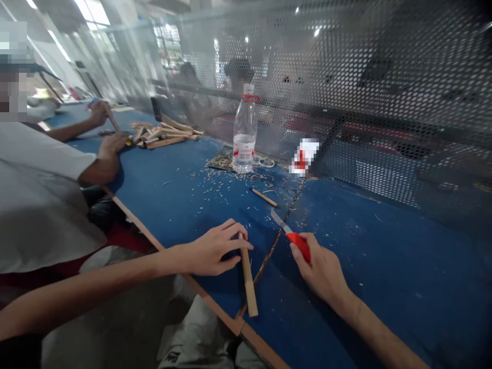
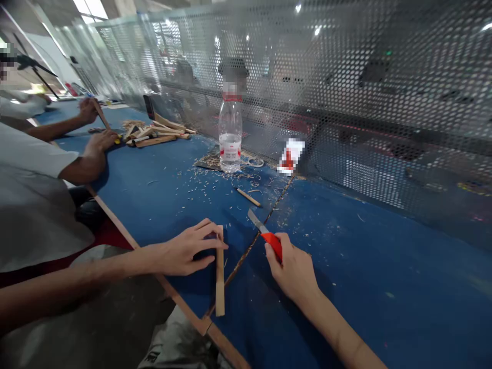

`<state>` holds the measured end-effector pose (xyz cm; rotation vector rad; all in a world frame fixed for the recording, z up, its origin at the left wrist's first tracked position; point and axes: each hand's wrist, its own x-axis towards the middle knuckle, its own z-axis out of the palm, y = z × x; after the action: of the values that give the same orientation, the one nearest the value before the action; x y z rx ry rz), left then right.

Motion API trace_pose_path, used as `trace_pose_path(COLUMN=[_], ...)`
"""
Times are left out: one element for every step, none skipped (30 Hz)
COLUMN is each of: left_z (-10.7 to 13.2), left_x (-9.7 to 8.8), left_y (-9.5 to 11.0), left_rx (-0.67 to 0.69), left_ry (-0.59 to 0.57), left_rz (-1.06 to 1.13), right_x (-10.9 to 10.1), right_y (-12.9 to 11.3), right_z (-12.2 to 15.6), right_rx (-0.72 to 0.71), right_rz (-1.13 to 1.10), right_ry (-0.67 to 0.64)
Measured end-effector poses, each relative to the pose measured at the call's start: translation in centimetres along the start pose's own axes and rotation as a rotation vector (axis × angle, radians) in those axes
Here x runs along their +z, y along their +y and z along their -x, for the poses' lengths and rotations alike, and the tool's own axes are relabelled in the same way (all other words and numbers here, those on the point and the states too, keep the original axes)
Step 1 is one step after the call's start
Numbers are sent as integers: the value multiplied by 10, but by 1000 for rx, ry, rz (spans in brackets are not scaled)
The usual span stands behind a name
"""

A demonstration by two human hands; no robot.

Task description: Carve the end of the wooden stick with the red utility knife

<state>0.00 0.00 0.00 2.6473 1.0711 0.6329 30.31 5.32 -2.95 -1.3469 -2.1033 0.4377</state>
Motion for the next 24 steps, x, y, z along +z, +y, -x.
trace_pose_path(left_z=[-4, -7, -11, -16, -20, -24, -28, -32, -35, -38, -41, -44, -47, -50, -53, -57, -61, -65, -70, -74, -78, -81, -84, -87], left_x=[-3, -6, -8, -10, -10, -10, -9, -7, -5, -2, 2, 6, 10, 15, 20, 25, 30, 35, 40, 44, 49, 53, 56, 59], left_y=[-6, -11, -15, -18, -19, -20, -20, -19, -19, -17, -16, -14, -12, -10, -6, -3, 1, 6, 10, 14, 17, 20, 21, 22], left_rx=[53, 84, 85, 62, 27, -13, -54, -100, -155, -217, -281, -341, -394, -439, -478, -511, -539, -563, -581, -596, -607, -616, -623, -624], left_ry=[-69, -131, -173, -196, -205, -207, -199, -184, -163, -139, -119, -105, -95, -88, -74, -51, -18, 17, 47, 67, 80, 84, 82, 77], left_rz=[56, 125, 194, 254, 299, 333, 362, 393, 436, 490, 557, 635, 719, 806, 888, 961, 1025, 1083, 1136, 1183, 1222, 1252, 1280, 1316], right_x=[-1, -2, -4, -6, -7, -9, -10, -11, -11, -11, -11, -11, -11, -11, -11, -12, -12, -12, -12, -12, -12, -12, -12, -13], right_y=[0, 0, 0, 0, 1, 2, 4, 5, 7, 9, 10, 11, 11, 10, 9, 7, 6, 4, 4, 4, 5, 6, 8, 11], right_z=[-1, -2, -2, -3, -4, -5, -5, -5, -5, -5, -4, -3, -2, -1, 0, 2, 3, 3, 4, 5, 5, 6, 6, 6], right_rx=[6, 14, 23, 33, 45, 57, 71, 87, 103, 119, 133, 145, 150, 148, 142, 132, 118, 101, 75, 42, 2, -36, -65, -85], right_rz=[-17, -37, -59, -83, -107, -129, -150, -168, -186, -202, -217, -229, -237, -241, -239, -235, -232, -228, -223, -215, -202, -182, -155, -125], right_ry=[0, 3, 9, 20, 33, 50, 69, 91, 115, 139, 161, 182, 194, 199, 199, 198, 193, 182, 165, 145, 120, 98, 85, 80])
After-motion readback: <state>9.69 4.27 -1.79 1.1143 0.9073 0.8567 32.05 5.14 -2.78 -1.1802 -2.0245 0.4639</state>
